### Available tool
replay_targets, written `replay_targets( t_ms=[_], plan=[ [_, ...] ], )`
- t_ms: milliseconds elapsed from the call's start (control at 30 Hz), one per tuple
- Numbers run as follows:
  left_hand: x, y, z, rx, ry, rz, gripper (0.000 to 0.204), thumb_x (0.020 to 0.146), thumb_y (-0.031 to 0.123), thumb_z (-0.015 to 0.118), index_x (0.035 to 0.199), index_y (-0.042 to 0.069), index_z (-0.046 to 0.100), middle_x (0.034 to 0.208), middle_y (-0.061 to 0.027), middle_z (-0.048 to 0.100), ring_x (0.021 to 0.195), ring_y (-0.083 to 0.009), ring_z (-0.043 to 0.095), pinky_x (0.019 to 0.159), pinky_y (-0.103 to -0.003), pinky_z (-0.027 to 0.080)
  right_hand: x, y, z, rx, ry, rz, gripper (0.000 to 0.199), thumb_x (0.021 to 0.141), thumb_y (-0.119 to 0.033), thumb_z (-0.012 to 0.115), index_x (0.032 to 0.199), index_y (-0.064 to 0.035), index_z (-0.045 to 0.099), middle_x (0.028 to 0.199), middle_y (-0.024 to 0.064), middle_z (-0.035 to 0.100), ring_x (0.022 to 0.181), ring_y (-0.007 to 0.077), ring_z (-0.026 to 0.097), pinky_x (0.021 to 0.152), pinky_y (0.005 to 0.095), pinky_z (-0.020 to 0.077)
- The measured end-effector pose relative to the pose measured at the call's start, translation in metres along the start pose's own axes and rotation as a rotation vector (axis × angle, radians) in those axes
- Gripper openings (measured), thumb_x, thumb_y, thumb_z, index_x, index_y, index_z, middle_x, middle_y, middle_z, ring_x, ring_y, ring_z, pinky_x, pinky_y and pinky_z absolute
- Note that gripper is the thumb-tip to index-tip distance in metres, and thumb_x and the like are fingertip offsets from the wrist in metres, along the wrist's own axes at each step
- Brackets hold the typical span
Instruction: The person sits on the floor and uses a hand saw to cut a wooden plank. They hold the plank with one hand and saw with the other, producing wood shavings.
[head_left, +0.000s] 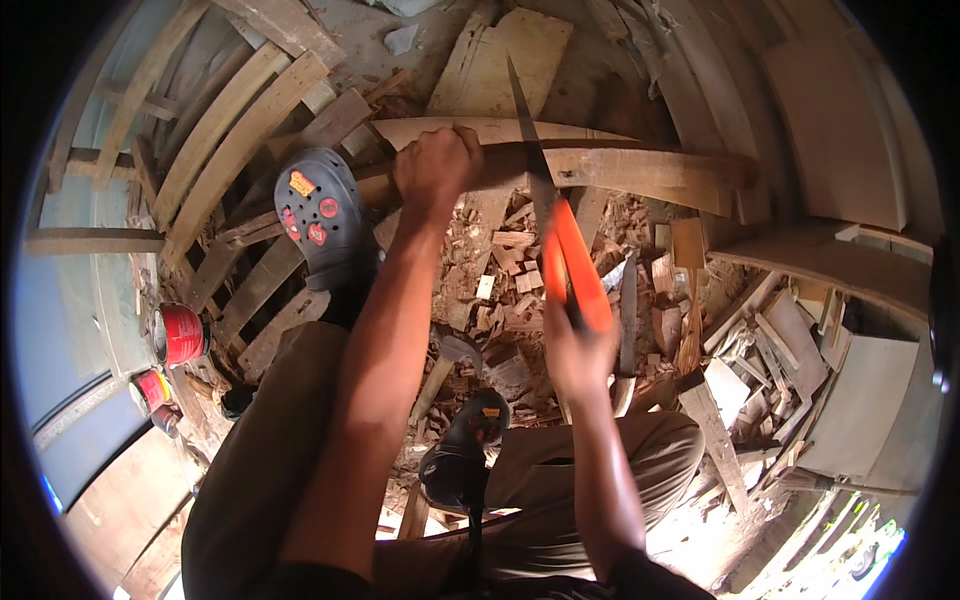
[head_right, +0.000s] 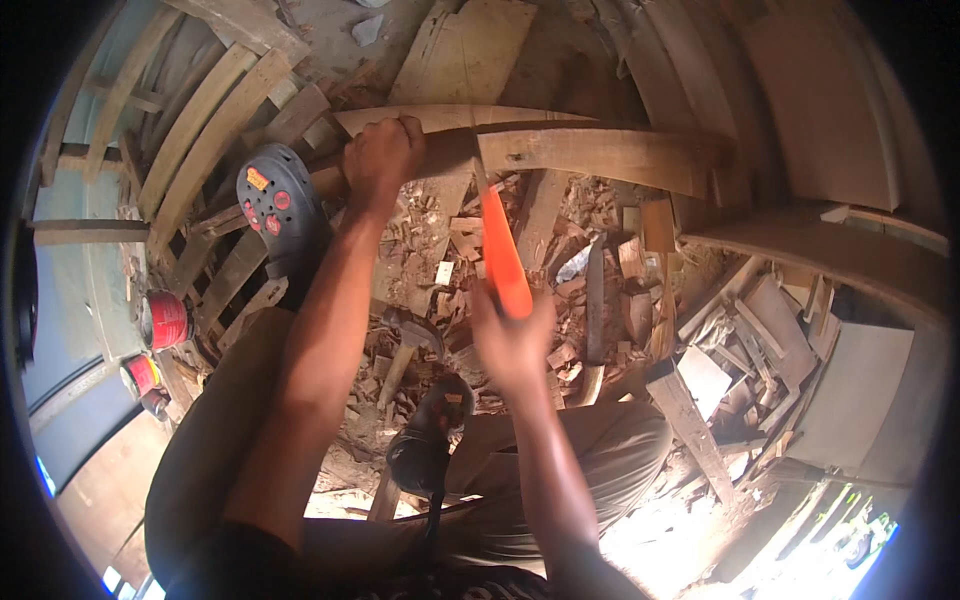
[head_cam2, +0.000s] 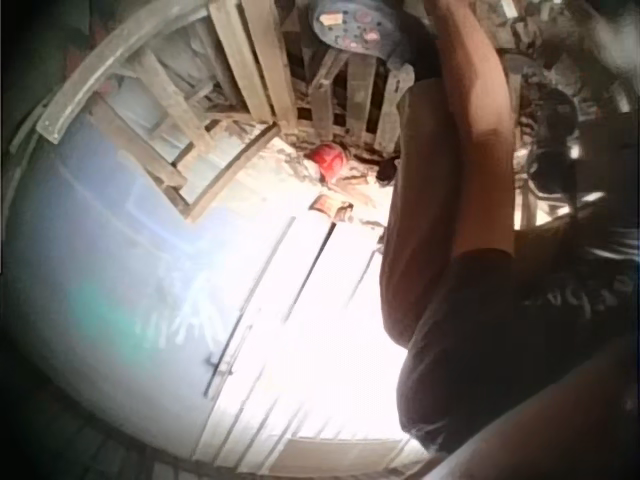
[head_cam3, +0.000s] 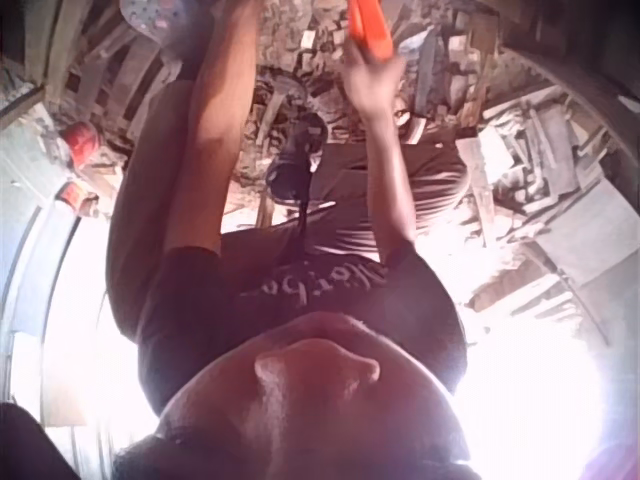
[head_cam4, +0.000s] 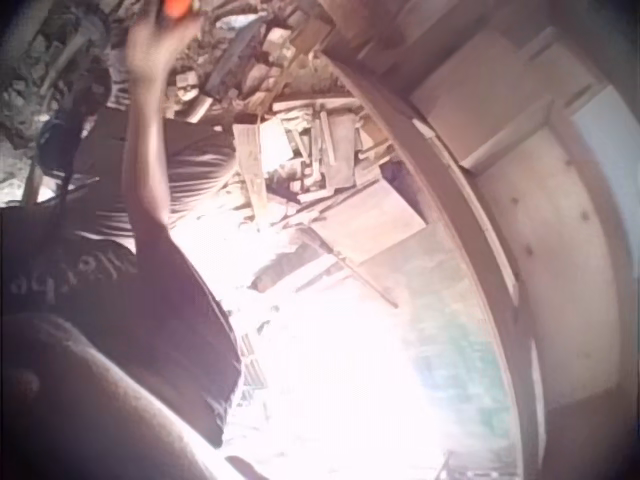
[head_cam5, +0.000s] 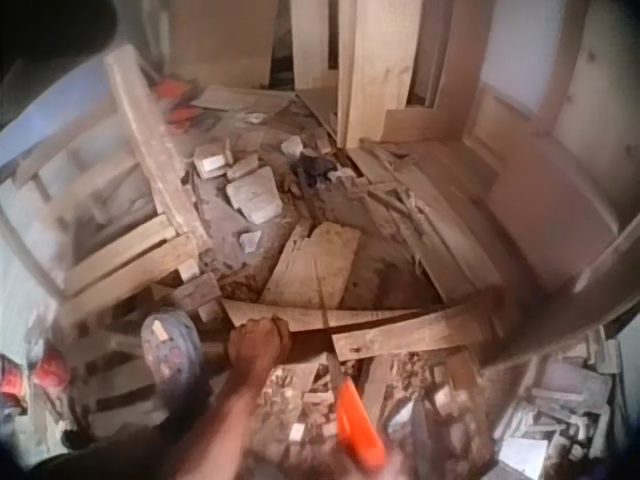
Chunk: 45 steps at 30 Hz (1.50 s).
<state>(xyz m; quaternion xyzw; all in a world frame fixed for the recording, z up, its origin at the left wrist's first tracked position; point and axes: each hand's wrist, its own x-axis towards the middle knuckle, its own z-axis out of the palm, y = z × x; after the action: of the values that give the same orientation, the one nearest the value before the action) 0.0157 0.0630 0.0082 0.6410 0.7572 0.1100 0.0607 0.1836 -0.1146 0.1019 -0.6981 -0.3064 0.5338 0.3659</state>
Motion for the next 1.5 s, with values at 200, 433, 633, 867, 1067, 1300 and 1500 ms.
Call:
replay_targets(
  t_ms=[200, 433, 633, 867, 1067, 1300, 1500],
  plan=[
    [-0.001, -0.002, -0.008, 0.013, -0.081, -0.047, 0.049, 0.094, 0.034, 0.044, 0.073, 0.002, 0.075, 0.075, -0.0254, 0.069, 0.072, -0.0411, 0.072, 0.073, -0.049, 0.058, -0.088, 0.065, -0.031, -0.189, -0.056, -0.296, 0.026, 0.089, -0.004, 0.063, 0.114, 0.0043, 0.064, 0.082, -0.0002, 0.064, 0.060, 0.0041, 0.054, 0.052, 0.0197, 0.0398],
    [0.004, 0.014, -0.003, -0.033, -0.112, 0.020, 0.049, 0.095, 0.037, 0.043, 0.082, 0.002, 0.076, 0.086, -0.0238, 0.072, 0.084, -0.0401, 0.072, 0.081, -0.049, 0.057, 0.046, -0.001, 0.002, 0.033, -0.080, -0.101, 0.022, 0.088, -0.014, 0.068, 0.075, 0.0019, 0.060, 0.057, 0.0026, 0.055, 0.052, 0.0076, 0.048, 0.046, 0.0320, 0.0394],
    [0.017, -0.007, -0.005, -0.007, -0.202, -0.092, 0.052, 0.095, 0.044, 0.042, 0.093, 0.005, 0.076, 0.096, -0.0206, 0.073, 0.092, -0.0396, 0.071, 0.085, -0.048, 0.056, -0.110, 0.062, -0.040, -0.204, -0.046, -0.304, 0.010, 0.077, -0.006, 0.073, 0.081, -0.0018, 0.065, 0.063, 0.0058, 0.061, 0.062, 0.0092, 0.060, 0.061, 0.0278, 0.0508],
    [0.028, 0.011, -0.005, -0.047, -0.250, -0.019, 0.054, 0.095, 0.047, 0.041, 0.095, 0.007, 0.077, 0.101, -0.0200, 0.073, 0.097, -0.0355, 0.071, 0.089, -0.047, 0.056, 0.046, 0.010, 0.025, -0.013, 0.024, -0.202, 0.029, 0.089, -0.014, 0.064, 0.065, 0.0001, 0.054, 0.052, -0.0022, 0.049, 0.048, 0.0056, 0.040, 0.042, 0.0312, 0.0323],
    [0.028, -0.001, -0.004, -0.059, -0.250, -0.105, 0.053, 0.095, 0.046, 0.042, 0.092, 0.006, 0.077, 0.099, -0.0185, 0.074, 0.094, -0.0356, 0.072, 0.086, -0.047, 0.057, -0.098, 0.076, -0.041, -0.156, -0.014, -0.333, 0.044, 0.087, -0.002, 0.057, 0.130, 0.0067, 0.056, 0.113, 0.0167, 0.070, 0.082, 0.0086, 0.058, 0.070, 0.0255, 0.0474],
    [0.025, 0.010, -0.005, -0.076, -0.191, 0.015, 0.051, 0.093, 0.048, 0.048, 0.090, 0.006, 0.077, 0.098, -0.0179, 0.074, 0.095, -0.0354, 0.071, 0.084, -0.044, 0.057, 0.070, -0.002, 0.024, -0.023, -0.067, -0.225, 0.009, 0.091, -0.008, 0.062, 0.083, -0.0042, 0.059, 0.066, -0.0063, 0.053, 0.058, 0.0023, 0.047, 0.048, 0.0229, 0.0339],
    [0.029, -0.002, -0.006, -0.114, -0.234, -0.089, 0.052, 0.093, 0.049, 0.046, 0.089, 0.007, 0.078, 0.094, -0.0171, 0.074, 0.091, -0.0354, 0.072, 0.083, -0.045, 0.057, -0.107, 0.067, -0.044, -0.180, -0.036, -0.336, 0.018, 0.096, -0.012, 0.061, 0.105, 0.0033, 0.067, 0.081, -0.0016, 0.059, 0.067, 0.0027, 0.052, 0.053, 0.0213, 0.0399]
  ],
)
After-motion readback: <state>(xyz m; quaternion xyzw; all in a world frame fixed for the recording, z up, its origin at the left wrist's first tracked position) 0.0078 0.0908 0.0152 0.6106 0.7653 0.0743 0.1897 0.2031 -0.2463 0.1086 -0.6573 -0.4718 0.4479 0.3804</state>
